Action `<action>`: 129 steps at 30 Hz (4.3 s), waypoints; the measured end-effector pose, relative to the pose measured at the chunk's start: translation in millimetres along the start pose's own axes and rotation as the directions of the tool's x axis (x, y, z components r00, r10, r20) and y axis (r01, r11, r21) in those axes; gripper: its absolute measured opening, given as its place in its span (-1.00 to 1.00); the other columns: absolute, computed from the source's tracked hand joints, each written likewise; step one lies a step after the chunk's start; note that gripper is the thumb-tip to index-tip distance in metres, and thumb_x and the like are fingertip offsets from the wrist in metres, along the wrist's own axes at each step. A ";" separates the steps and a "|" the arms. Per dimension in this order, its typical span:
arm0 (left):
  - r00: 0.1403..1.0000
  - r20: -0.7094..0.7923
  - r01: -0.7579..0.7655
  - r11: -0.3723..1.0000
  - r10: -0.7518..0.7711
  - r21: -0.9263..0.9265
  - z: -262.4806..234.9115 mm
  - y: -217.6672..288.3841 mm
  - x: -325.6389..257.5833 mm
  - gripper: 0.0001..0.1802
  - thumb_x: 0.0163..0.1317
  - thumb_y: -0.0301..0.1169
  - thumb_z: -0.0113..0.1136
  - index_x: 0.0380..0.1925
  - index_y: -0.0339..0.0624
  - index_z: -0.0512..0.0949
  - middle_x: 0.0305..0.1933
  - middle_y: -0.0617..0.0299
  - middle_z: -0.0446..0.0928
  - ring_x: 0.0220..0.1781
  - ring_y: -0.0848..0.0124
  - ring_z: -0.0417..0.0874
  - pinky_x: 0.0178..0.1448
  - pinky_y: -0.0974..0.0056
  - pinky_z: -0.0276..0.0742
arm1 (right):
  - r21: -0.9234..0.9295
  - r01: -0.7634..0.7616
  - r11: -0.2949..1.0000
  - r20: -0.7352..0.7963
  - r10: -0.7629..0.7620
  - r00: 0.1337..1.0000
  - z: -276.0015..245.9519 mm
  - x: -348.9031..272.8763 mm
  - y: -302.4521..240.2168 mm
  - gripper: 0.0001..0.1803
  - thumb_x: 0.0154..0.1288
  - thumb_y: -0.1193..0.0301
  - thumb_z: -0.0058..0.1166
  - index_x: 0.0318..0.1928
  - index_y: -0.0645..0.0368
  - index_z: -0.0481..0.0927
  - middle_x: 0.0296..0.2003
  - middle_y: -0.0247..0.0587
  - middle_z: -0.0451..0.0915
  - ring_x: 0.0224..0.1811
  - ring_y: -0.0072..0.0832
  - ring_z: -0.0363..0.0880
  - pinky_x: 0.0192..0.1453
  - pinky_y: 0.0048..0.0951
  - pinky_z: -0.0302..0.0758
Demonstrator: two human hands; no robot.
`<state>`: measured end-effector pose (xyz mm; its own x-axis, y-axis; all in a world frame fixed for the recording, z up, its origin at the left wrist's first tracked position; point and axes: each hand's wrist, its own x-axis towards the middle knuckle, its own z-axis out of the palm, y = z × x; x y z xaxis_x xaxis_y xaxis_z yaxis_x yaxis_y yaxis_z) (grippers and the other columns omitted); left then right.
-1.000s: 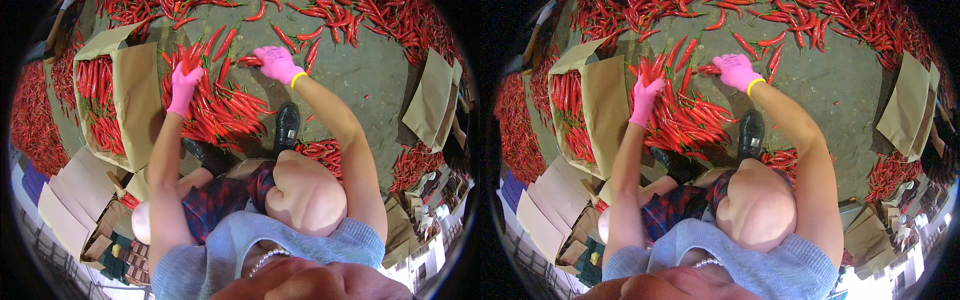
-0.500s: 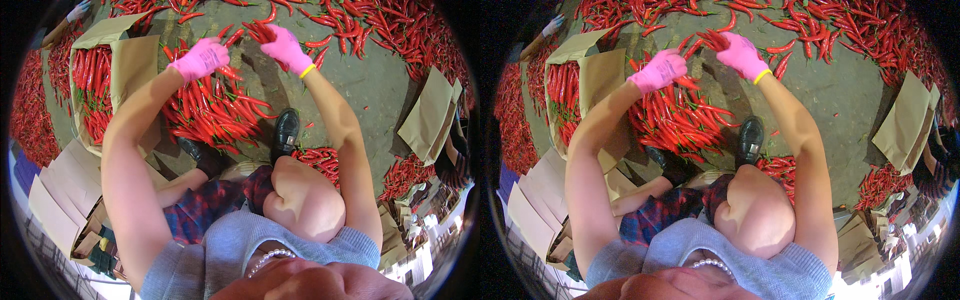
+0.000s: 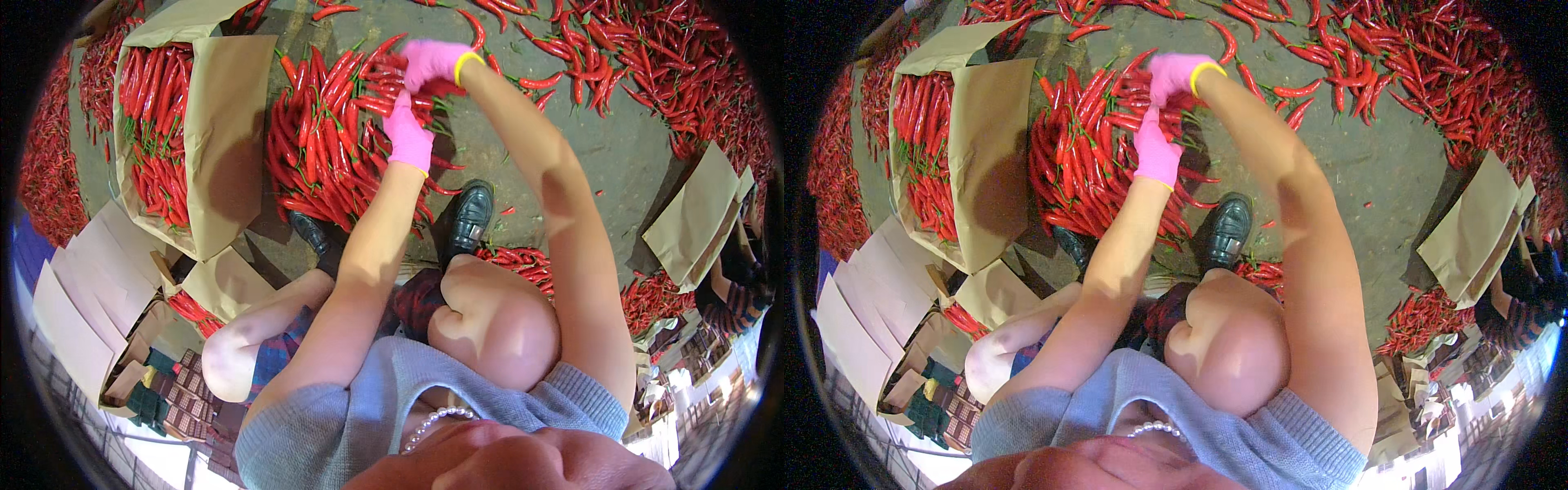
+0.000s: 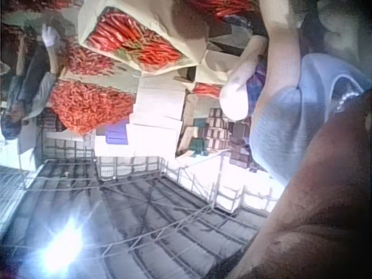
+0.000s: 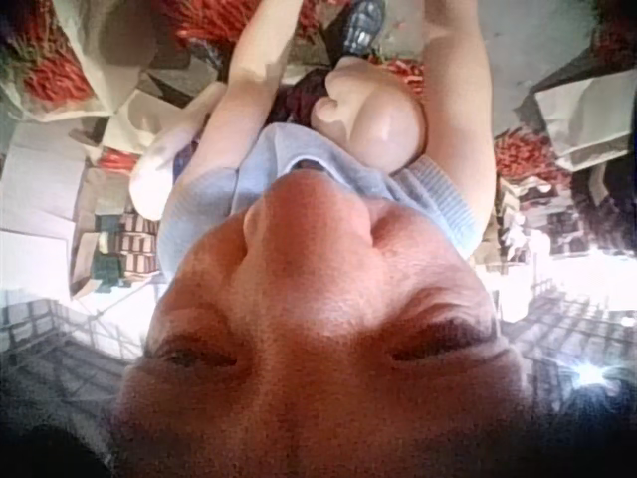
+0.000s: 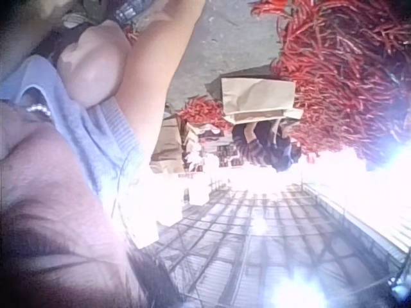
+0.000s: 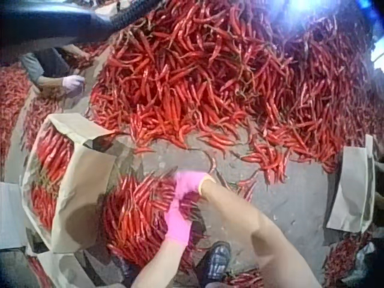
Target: The person sorts red peppers on the floor and packs them into cardboard boxes by hand.
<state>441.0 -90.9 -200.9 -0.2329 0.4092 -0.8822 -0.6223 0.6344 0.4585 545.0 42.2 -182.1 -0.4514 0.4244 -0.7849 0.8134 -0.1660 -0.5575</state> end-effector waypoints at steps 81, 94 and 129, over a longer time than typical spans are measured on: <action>0.808 0.572 -0.364 0.883 0.142 0.296 -112.5 -8.3 -96.2 -0.34 0.38 -0.44 0.17 0.42 -0.24 0.18 0.27 0.11 0.47 0.20 0.36 0.55 0.29 0.21 0.49 | 0.907 0.392 0.154 -0.390 -0.046 0.920 216.9 -143.5 18.2 -0.52 0.13 0.58 0.17 0.13 0.24 0.54 -0.26 -0.31 0.65 -0.35 -0.59 0.60 -0.30 -0.49 0.53; 0.583 0.801 -0.808 0.207 0.136 0.552 -120.9 101.1 7.4 -0.50 0.24 -0.58 0.17 0.22 -0.25 0.48 0.03 0.09 0.66 0.02 0.36 0.68 0.08 0.26 0.62 | 0.841 0.538 0.045 -0.538 -0.018 0.843 176.6 -19.1 -34.0 -0.46 0.10 0.48 0.26 0.14 0.28 0.51 -0.06 -0.21 0.64 -0.06 -0.49 0.59 -0.03 -0.43 0.57; 0.659 0.668 -0.712 0.000 -0.347 0.702 76.7 30.7 -29.4 0.25 0.02 -0.08 0.54 0.54 -0.26 -0.09 0.39 -0.07 0.40 0.37 0.20 0.47 0.43 0.17 0.34 | 0.223 0.586 -0.779 -0.695 0.294 0.656 200.7 -53.9 65.1 -0.50 0.25 0.58 0.08 0.23 0.26 0.41 0.08 -0.04 0.59 0.09 -0.18 0.64 0.26 -0.12 0.58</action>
<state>486.1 -33.2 -152.6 0.5615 0.4871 -0.6689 0.6908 0.1690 0.7030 548.6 -170.1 -230.3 0.1986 0.8484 -0.4907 -0.9800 0.1798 -0.0858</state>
